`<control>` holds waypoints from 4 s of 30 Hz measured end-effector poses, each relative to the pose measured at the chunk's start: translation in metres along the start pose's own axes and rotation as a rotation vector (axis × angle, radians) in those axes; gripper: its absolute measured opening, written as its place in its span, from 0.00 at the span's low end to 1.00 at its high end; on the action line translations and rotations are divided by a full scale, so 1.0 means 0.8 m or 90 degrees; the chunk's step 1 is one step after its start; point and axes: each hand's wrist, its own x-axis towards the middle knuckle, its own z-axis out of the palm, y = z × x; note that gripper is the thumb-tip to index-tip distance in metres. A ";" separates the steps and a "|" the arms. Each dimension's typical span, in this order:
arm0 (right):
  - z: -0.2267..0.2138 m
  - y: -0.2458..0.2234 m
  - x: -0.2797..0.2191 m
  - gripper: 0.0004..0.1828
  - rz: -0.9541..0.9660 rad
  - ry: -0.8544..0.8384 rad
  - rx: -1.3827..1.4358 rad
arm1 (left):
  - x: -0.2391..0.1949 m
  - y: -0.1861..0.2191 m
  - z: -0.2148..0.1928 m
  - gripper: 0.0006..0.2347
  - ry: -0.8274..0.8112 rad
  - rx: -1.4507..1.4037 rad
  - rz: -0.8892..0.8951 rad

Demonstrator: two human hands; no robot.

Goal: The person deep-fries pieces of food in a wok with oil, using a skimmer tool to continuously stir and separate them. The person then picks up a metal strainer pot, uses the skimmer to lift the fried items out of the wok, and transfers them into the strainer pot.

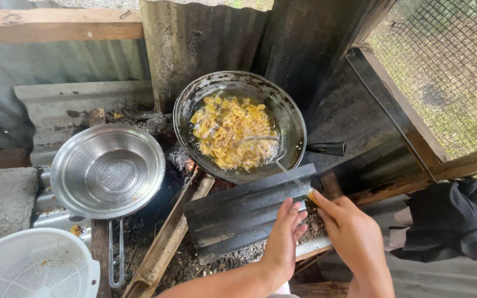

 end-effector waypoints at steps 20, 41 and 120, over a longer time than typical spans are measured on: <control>0.134 0.009 0.081 0.20 0.119 -0.028 0.237 | -0.001 0.028 -0.004 0.29 0.008 0.078 0.157; 0.003 -0.042 0.013 0.19 -0.060 -0.005 -0.037 | 0.001 0.010 -0.007 0.29 -0.028 -0.005 0.089; 0.064 -0.016 0.037 0.19 0.016 0.035 0.041 | 0.004 0.015 0.007 0.30 -0.069 -0.077 0.080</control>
